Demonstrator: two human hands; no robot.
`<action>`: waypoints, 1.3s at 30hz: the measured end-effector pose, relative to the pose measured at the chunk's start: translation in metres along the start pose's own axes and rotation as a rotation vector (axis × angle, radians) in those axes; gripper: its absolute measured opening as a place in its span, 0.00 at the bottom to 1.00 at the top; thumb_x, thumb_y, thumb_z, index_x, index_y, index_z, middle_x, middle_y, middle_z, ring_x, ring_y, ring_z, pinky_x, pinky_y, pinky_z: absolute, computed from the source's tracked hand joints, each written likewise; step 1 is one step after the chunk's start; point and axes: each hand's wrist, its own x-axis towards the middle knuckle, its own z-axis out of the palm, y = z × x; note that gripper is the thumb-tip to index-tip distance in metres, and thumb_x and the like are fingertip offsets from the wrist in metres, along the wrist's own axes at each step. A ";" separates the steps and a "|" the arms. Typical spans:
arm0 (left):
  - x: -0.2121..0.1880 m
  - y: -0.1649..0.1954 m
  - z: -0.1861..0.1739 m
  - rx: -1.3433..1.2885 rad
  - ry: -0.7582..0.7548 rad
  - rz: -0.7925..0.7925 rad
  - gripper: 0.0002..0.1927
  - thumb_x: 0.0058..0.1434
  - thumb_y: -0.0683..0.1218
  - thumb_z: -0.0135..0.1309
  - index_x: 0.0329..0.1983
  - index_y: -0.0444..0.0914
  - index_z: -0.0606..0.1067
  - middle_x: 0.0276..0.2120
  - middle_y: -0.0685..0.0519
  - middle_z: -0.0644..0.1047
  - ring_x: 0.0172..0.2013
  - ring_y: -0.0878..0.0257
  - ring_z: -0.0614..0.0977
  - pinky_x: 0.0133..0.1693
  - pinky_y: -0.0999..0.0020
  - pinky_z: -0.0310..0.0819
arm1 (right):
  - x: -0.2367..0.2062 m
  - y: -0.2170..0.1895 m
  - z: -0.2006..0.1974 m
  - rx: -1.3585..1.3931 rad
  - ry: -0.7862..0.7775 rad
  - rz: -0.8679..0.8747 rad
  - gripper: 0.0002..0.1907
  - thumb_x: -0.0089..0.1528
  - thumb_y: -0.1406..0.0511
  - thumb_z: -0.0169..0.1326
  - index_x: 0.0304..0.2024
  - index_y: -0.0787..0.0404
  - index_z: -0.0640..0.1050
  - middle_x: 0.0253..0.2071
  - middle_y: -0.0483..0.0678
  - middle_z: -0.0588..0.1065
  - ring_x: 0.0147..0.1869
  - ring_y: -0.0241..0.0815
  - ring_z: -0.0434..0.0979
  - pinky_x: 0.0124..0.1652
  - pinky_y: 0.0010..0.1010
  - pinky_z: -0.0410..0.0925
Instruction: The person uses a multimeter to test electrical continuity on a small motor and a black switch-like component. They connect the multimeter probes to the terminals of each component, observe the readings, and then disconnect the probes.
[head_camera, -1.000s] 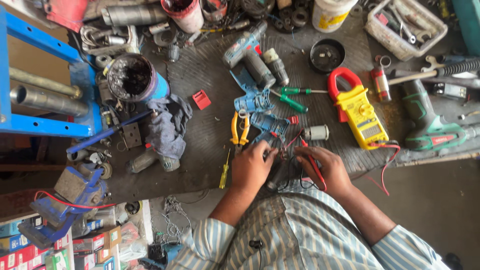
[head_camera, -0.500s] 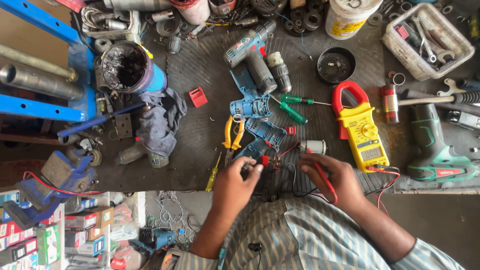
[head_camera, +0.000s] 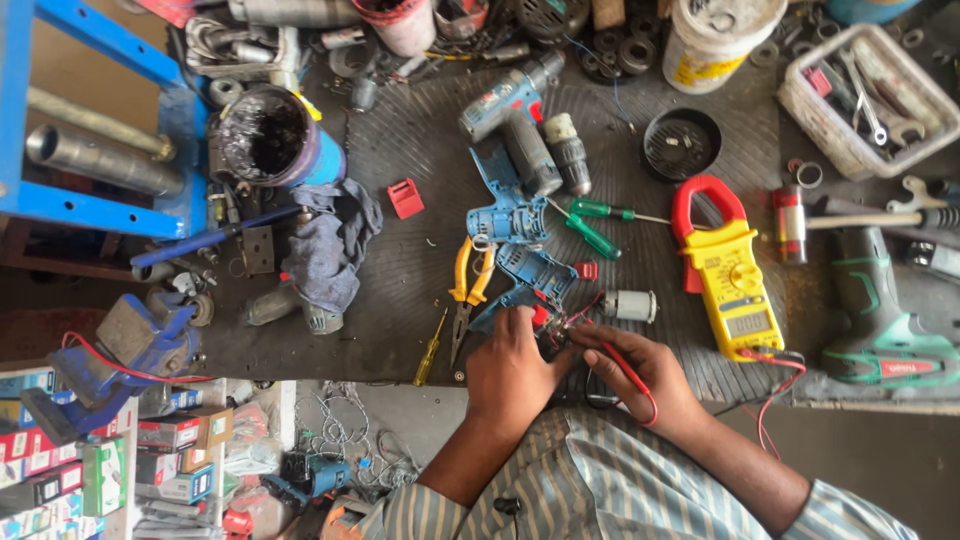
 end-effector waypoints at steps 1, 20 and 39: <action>-0.001 -0.001 0.002 -0.009 0.026 0.008 0.31 0.50 0.59 0.68 0.48 0.39 0.69 0.43 0.48 0.77 0.34 0.46 0.83 0.29 0.53 0.77 | -0.002 0.000 0.001 0.013 -0.004 0.007 0.22 0.67 0.67 0.52 0.62 0.71 0.74 0.58 0.55 0.80 0.64 0.39 0.77 0.61 0.29 0.67; 0.010 -0.011 0.005 -0.065 0.136 0.136 0.29 0.47 0.55 0.71 0.47 0.40 0.73 0.39 0.52 0.74 0.33 0.54 0.83 0.30 0.60 0.77 | -0.006 -0.012 -0.029 -0.560 0.319 -0.346 0.30 0.64 0.70 0.55 0.68 0.68 0.67 0.47 0.51 0.82 0.52 0.43 0.84 0.53 0.30 0.72; 0.007 -0.027 0.017 -0.201 0.109 0.204 0.24 0.48 0.50 0.70 0.47 0.39 0.75 0.40 0.53 0.78 0.37 0.53 0.84 0.35 0.62 0.79 | -0.001 -0.027 -0.029 -0.696 0.251 -0.434 0.25 0.57 0.70 0.64 0.58 0.63 0.78 0.44 0.52 0.69 0.48 0.47 0.72 0.46 0.32 0.69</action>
